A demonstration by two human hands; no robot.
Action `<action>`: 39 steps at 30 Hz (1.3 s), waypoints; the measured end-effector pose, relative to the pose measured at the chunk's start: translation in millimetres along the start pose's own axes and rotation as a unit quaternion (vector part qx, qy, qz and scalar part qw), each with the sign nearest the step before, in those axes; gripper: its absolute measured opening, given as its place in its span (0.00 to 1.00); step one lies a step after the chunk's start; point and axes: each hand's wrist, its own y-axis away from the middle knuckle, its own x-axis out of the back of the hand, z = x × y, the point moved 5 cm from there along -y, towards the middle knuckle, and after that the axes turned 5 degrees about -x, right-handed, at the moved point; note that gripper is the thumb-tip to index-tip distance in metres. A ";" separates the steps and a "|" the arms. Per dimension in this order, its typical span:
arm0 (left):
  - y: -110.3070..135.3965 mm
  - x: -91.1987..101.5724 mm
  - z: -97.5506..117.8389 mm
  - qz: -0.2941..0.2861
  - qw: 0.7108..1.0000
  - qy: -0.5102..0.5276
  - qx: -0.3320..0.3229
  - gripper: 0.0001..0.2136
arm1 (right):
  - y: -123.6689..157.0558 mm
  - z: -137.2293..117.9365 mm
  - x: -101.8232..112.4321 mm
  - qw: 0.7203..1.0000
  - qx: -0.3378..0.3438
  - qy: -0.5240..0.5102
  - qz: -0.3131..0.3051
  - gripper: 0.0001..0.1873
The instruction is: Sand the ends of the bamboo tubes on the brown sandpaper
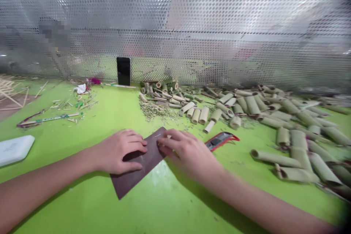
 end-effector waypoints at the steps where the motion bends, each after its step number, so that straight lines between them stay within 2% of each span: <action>1: 0.0 -0.1 -0.1 -0.003 1.000 -0.001 0.000 0.20 | 1.3 -4.8 -0.5 1.000 0.023 -0.015 -0.007 0.08; 4: 0.1 0.2 0.0 -0.006 1.000 -0.002 -0.004 0.20 | 5.0 -13.3 -1.6 0.995 0.085 -0.056 -0.023 0.08; 8: 0.2 1.4 0.0 0.007 1.000 -0.002 -0.009 0.19 | 3.5 -1.3 0.0 1.000 0.018 -0.017 0.006 0.09; 9: 0.2 1.4 -0.1 0.008 1.000 -0.001 -0.010 0.19 | 3.7 -1.9 -0.3 1.000 0.022 -0.019 0.007 0.09; 12: -0.2 0.3 0.0 0.001 1.000 0.002 -0.011 0.19 | 6.0 -13.5 -3.6 0.993 0.101 -0.066 -0.021 0.09; 13: -0.3 0.1 0.1 -0.001 1.000 0.003 -0.011 0.19 | 5.9 -15.0 -4.1 0.991 0.105 -0.074 -0.025 0.09; 17: -0.3 0.2 -0.3 0.006 1.000 0.005 -0.009 0.19 | 3.2 -6.4 -1.3 0.999 -0.012 -0.043 0.004 0.09; 18: -0.2 0.2 -0.3 0.008 1.000 0.008 -0.011 0.19 | 3.7 -9.2 -1.2 0.998 0.004 -0.055 -0.001 0.09; 21: -0.1 0.4 -0.4 0.013 1.000 0.011 -0.015 0.19 | 6.8 -21.6 -1.6 0.987 0.116 -0.105 -0.032 0.09; 22: -0.1 0.6 -0.5 0.014 1.000 0.010 -0.014 0.19 | 6.1 -19.8 -1.3 0.989 0.108 -0.099 -0.027 0.09; 25: -0.5 0.6 -0.5 0.009 1.000 0.002 -0.011 0.19 | 2.6 -5.0 -0.5 0.999 -0.014 -0.042 0.010 0.09; 26: -0.7 0.6 0.1 0.007 1.000 0.001 -0.013 0.19 | 2.8 -5.2 -1.7 0.999 -0.017 -0.043 0.005 0.10; 29: -1.1 1.0 2.0 0.012 1.000 -0.002 -0.024 0.14 | 7.9 -22.7 -4.4 0.988 0.115 -0.098 -0.029 0.08; 30: -1.1 1.1 2.4 0.014 1.000 -0.003 -0.027 0.13 | 8.7 -23.9 -4.2 0.987 0.119 -0.100 -0.030 0.09; 33: -1.1 0.8 2.4 0.015 1.000 -0.012 -0.025 0.13 | 7.6 -15.6 -0.7 0.997 0.040 -0.072 -0.010 0.09; 34: -1.0 0.5 2.3 0.015 0.999 -0.014 -0.025 0.13 | 7.6 -14.8 -0.2 0.997 0.038 -0.070 -0.015 0.09; 37: -1.2 0.2 2.5 0.016 0.999 -0.012 -0.030 0.13 | 9.5 -20.8 -0.6 0.987 0.126 -0.087 -0.046 0.09; 39: -1.6 0.3 2.8 0.017 0.999 -0.007 -0.033 0.13 | 7.5 -16.2 -0.1 0.991 0.107 -0.071 -0.035 0.09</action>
